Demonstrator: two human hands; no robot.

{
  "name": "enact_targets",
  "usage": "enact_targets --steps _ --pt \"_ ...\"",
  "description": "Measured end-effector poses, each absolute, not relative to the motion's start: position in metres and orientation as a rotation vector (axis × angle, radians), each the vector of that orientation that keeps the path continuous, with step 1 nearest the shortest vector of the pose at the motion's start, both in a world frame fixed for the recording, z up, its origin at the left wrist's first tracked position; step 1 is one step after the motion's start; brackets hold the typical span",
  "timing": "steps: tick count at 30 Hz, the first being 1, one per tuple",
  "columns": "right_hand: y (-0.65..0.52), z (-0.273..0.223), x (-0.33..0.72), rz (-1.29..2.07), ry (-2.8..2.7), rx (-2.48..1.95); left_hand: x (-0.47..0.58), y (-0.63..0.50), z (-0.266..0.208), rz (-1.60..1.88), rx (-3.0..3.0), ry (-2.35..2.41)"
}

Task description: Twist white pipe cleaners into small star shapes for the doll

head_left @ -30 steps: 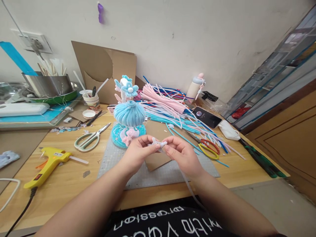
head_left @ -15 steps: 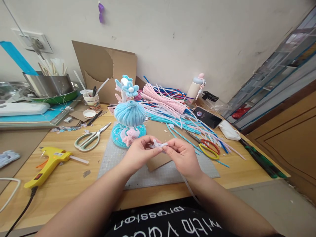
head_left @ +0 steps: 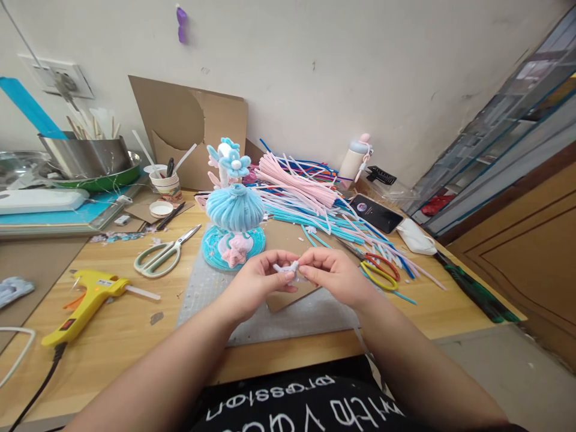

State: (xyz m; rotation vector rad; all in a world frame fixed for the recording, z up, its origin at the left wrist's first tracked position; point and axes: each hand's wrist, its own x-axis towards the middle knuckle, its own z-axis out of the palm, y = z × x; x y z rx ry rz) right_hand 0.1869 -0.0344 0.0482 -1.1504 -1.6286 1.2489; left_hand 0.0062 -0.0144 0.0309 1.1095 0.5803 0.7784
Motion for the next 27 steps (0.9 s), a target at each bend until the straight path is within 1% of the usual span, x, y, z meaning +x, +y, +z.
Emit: enact_targets --steps 7,13,18,23,27 --pt "-0.03 0.047 0.184 1.433 -1.461 -1.027 0.006 -0.016 0.032 0.794 0.914 0.552" --pt "-0.03 0.044 0.178 1.353 -1.401 -1.065 0.009 -0.017 0.029 0.832 0.873 0.569" --pt "-0.029 0.035 0.181 1.478 -1.37 -0.972 0.008 -0.016 0.032 0.846 0.768 0.537" --pt "-0.035 0.023 0.176 1.435 -1.312 -0.819 0.007 -0.016 0.035 0.848 0.675 0.48" --pt "-0.043 0.019 0.164 1.327 -1.218 -0.822 0.007 -0.017 0.035 0.892 0.676 0.455"
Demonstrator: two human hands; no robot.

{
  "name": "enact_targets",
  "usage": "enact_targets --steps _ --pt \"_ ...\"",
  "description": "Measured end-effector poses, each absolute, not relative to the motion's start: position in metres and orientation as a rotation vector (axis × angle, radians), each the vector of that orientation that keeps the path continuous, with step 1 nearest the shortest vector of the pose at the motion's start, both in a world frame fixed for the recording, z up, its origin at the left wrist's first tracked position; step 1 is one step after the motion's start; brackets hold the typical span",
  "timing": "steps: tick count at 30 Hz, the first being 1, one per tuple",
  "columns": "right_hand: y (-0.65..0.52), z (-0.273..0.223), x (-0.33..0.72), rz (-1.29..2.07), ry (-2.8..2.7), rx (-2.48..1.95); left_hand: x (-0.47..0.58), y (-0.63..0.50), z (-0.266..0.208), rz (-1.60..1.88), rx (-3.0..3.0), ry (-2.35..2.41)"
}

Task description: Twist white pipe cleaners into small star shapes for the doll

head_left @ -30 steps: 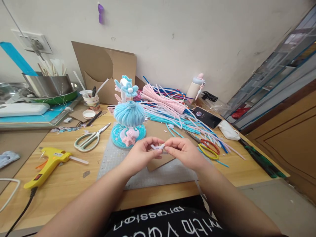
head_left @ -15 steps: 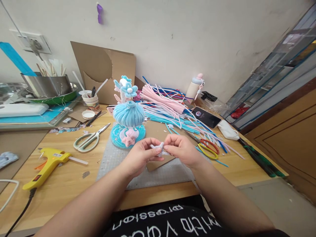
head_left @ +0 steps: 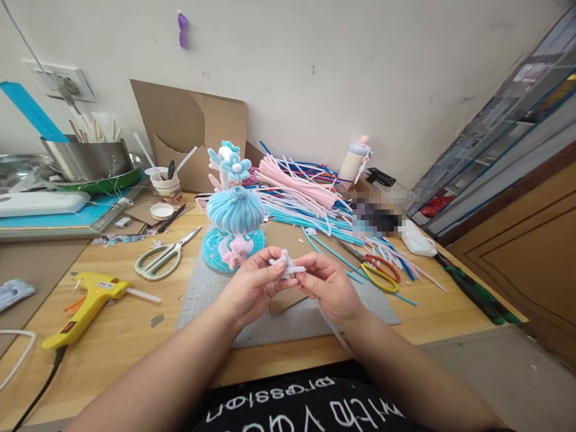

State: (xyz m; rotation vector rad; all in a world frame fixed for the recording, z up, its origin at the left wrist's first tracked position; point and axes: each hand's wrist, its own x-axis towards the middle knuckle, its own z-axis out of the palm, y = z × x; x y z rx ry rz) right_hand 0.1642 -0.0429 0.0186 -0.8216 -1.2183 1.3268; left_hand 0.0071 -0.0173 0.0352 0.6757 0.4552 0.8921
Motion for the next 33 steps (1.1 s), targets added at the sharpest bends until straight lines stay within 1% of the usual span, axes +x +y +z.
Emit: enact_targets --steps 6,11,14,18,21,24,27,29,31,33 --pt "-0.047 0.024 0.153 1.243 -1.086 -0.905 0.01 -0.02 0.034 0.947 0.68 0.422" --pt "-0.046 0.025 0.153 1.173 -1.055 -0.964 0.012 -0.018 0.033 0.981 0.919 0.523" --pt "-0.045 0.025 0.155 1.129 -1.095 -0.991 0.012 -0.017 0.033 1.031 1.039 0.609" --pt "-0.046 0.026 0.157 1.037 -1.276 -1.063 0.013 -0.015 0.029 1.074 1.003 0.685" --pt "-0.051 0.027 0.157 0.811 -1.451 -1.168 0.015 -0.015 0.026 1.14 0.963 0.719" --pt "-0.059 0.032 0.158 0.398 -1.728 -1.309 0.014 -0.016 0.025 1.178 1.01 0.758" --pt "-0.064 0.045 0.164 -0.056 -2.055 -1.365 0.012 -0.017 0.027 1.174 1.216 0.899" --pt "-0.064 0.057 0.17 -0.195 -2.213 -1.345 0.009 -0.018 0.031 1.119 1.411 0.992" --pt "-0.059 0.067 0.177 -0.139 -2.335 -1.316 0.006 -0.017 0.034 1.008 1.584 1.005" --pt "-0.05 0.074 0.186 0.11 -2.379 -1.289 0.003 -0.016 0.037 0.851 1.647 0.935"
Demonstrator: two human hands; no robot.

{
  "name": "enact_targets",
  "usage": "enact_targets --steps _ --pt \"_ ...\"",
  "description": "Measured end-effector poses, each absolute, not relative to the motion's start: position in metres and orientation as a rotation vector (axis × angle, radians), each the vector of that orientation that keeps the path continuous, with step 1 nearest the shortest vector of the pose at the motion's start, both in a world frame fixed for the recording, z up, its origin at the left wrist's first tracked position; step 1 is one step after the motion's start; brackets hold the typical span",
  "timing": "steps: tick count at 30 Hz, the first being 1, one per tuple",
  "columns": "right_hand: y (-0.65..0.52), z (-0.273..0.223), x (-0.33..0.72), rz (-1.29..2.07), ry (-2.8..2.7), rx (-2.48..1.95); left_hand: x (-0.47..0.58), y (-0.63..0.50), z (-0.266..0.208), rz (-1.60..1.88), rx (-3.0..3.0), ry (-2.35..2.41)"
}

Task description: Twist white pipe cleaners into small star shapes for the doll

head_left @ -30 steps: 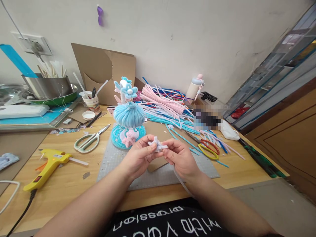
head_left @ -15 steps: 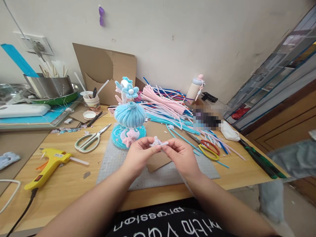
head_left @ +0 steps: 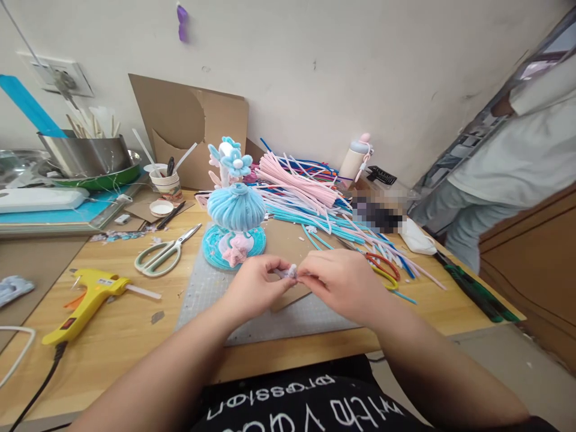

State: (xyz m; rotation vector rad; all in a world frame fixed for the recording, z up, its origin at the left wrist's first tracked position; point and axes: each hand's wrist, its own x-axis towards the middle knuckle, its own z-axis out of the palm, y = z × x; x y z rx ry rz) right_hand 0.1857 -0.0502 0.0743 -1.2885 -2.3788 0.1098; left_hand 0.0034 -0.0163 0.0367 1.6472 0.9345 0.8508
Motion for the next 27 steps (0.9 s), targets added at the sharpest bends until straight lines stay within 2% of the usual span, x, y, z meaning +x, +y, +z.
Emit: enact_targets --steps 4,6,15,21,27 --pt "-0.03 0.074 0.196 0.987 -2.123 -1.143 -0.002 -0.012 0.037 0.653 1.397 0.692" --pt "-0.025 0.068 0.194 1.185 -1.926 -1.054 -0.003 -0.01 0.037 0.669 1.246 0.609" --pt "-0.043 0.04 0.167 0.992 -1.485 -0.943 0.002 -0.01 0.032 0.901 0.909 0.524" --pt "-0.043 0.04 0.163 0.993 -1.393 -1.11 0.008 -0.012 0.029 1.073 1.024 0.641" --pt "-0.038 0.027 0.158 0.913 -1.333 -1.214 0.01 -0.01 0.027 1.096 1.134 0.648"
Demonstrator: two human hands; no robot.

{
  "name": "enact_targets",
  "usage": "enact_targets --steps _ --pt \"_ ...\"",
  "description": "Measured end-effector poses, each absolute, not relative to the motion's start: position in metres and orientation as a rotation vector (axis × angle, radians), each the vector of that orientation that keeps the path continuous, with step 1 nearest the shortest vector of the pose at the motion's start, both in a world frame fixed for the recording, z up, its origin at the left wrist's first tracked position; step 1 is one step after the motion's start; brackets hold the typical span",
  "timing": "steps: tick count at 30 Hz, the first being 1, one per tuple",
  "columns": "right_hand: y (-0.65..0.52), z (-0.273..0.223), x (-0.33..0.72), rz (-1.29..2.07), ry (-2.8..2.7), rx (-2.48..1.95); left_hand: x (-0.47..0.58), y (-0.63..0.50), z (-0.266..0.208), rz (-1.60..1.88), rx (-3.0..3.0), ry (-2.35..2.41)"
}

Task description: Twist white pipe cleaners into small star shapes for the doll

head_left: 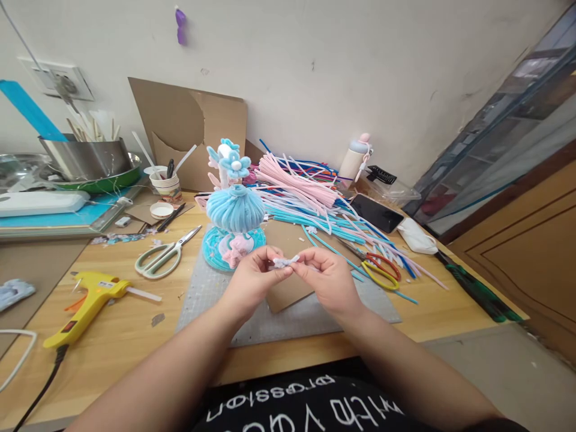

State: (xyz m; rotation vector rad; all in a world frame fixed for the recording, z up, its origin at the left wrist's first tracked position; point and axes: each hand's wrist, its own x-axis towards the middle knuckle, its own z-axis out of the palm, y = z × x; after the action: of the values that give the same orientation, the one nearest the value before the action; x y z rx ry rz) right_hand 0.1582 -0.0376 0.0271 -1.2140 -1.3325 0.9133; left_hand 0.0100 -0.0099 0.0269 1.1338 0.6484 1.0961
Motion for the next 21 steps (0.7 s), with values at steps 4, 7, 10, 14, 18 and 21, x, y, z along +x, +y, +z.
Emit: enact_targets --steps 4,7,10,14,18,21 --pt "-0.034 0.026 0.159 1.107 -1.307 -1.133 0.009 -0.009 0.026 1.014 1.233 0.773" --pt "-0.031 0.032 0.165 1.305 -1.337 -1.071 0.008 -0.009 0.025 0.974 1.227 0.86" --pt "-0.027 0.04 0.175 1.407 -1.4 -1.083 0.008 -0.01 0.025 0.958 1.106 0.854" --pt "-0.024 0.045 0.189 1.51 -1.488 -1.042 0.009 -0.01 0.027 0.896 0.908 0.758" --pt "-0.025 0.042 0.192 1.562 -1.563 -0.904 0.008 -0.008 0.027 0.85 0.692 0.646" --pt "-0.025 0.034 0.183 1.458 -1.523 -0.883 0.006 -0.008 0.025 0.825 0.59 0.6"
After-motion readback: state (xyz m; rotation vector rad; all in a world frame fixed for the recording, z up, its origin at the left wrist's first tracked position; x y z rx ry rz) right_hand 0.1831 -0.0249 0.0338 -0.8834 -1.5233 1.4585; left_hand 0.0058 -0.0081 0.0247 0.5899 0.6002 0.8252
